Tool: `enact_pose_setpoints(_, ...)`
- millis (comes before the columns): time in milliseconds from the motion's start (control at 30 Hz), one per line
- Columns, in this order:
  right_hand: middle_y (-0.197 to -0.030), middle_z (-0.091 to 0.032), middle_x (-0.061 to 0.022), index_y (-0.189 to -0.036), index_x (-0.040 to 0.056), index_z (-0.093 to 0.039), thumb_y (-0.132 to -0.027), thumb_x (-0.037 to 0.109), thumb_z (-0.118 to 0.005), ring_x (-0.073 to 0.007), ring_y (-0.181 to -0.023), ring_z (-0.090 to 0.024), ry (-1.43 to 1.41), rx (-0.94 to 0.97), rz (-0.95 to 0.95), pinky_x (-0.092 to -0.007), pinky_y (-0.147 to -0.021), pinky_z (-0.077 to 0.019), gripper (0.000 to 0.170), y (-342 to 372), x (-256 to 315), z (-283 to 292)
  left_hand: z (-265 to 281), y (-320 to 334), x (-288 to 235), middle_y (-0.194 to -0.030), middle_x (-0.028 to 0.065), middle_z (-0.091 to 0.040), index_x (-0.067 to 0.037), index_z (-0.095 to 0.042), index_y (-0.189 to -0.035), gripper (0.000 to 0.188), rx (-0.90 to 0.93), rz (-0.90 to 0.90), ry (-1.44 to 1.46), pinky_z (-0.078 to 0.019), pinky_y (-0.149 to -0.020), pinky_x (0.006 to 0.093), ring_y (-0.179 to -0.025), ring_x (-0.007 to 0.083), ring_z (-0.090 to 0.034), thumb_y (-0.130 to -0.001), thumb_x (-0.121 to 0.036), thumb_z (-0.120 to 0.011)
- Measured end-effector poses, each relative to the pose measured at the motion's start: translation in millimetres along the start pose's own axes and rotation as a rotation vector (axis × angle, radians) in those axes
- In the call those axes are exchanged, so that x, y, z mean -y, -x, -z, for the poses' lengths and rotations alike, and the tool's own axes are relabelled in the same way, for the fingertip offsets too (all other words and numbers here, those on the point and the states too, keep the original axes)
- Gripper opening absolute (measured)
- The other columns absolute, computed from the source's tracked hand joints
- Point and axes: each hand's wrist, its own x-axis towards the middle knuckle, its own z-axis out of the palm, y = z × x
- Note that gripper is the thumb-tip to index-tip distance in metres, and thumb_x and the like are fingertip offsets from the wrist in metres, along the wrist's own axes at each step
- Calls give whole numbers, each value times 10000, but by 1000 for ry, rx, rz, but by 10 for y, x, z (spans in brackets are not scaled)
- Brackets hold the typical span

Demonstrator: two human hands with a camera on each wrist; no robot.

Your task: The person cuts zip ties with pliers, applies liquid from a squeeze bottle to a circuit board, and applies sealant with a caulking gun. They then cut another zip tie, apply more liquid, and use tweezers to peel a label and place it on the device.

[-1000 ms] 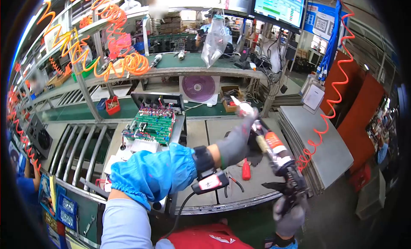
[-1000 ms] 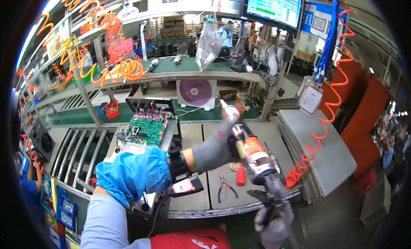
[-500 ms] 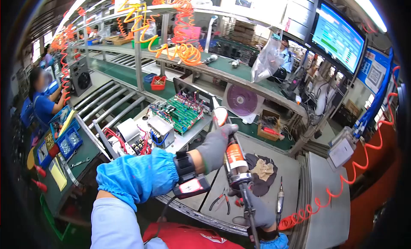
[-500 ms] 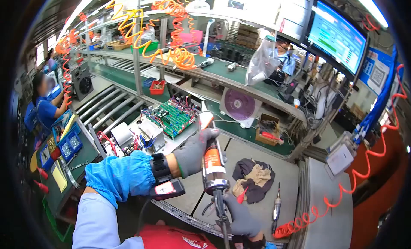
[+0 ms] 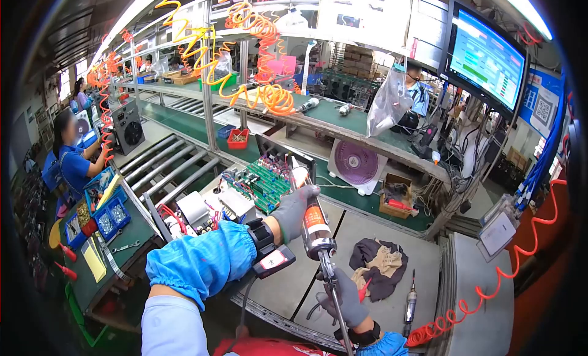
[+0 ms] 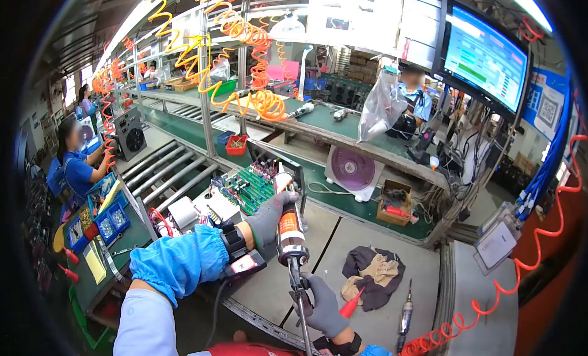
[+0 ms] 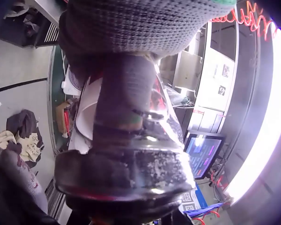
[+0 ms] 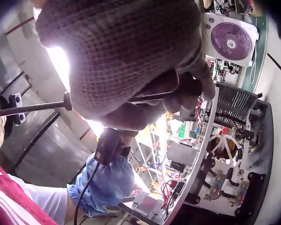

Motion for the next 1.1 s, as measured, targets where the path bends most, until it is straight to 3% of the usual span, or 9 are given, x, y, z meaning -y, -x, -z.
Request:
enact_pose_setpoints(33,-863,-569,-64,-1151,18,-582,-728,85,-733,-146,-719,-558,0,-23,24,-312,-697,-495,454,-37,-18,-25,3,-14,-30,-756,142,-568,-47,-442,-1000,320,-1,8,-6,-616,-577,479,-605,334,-673,-881,-252,-658)
enact_pose_setpoints(133,-1066,-645,-176,-1242,-2,-553,-771,166,-732,-328,-966,-670,36,-7,3,-380,-855,-526,531,-101,-49,-69,9,-72,-114,-757,140,-560,-58,-440,-1002,321,0,33,-23,-612,-560,482,-603,337,-672,-880,-252,-664)
enact_pose_setpoints(633,-952,-630,-167,-1136,14,-593,-804,186,-755,-322,-859,-651,99,-66,-6,-389,-760,-512,408,-283,97,-203,184,-184,-233,-796,139,-575,-70,-433,-1013,345,98,30,-45,-608,-577,481,-650,330,-685,-885,-293,-662)
enact_pose_setpoints(733,-779,-556,-69,-1030,26,-569,-790,121,-674,-165,-638,-527,76,-92,46,-315,-600,-460,279,-327,127,-213,183,-207,-237,-786,138,-574,-65,-430,-1001,350,89,28,-35,-604,-574,473,-641,324,-680,-885,-299,-663)
enact_pose_setpoints(1100,-639,-517,-47,-977,26,-547,-803,115,-654,-159,-531,-497,172,-108,64,-321,-523,-426,223,-309,154,-263,256,-314,-217,-698,121,-573,-58,-442,-966,351,118,42,-4,-589,-541,438,-592,304,-663,-884,-305,-677)
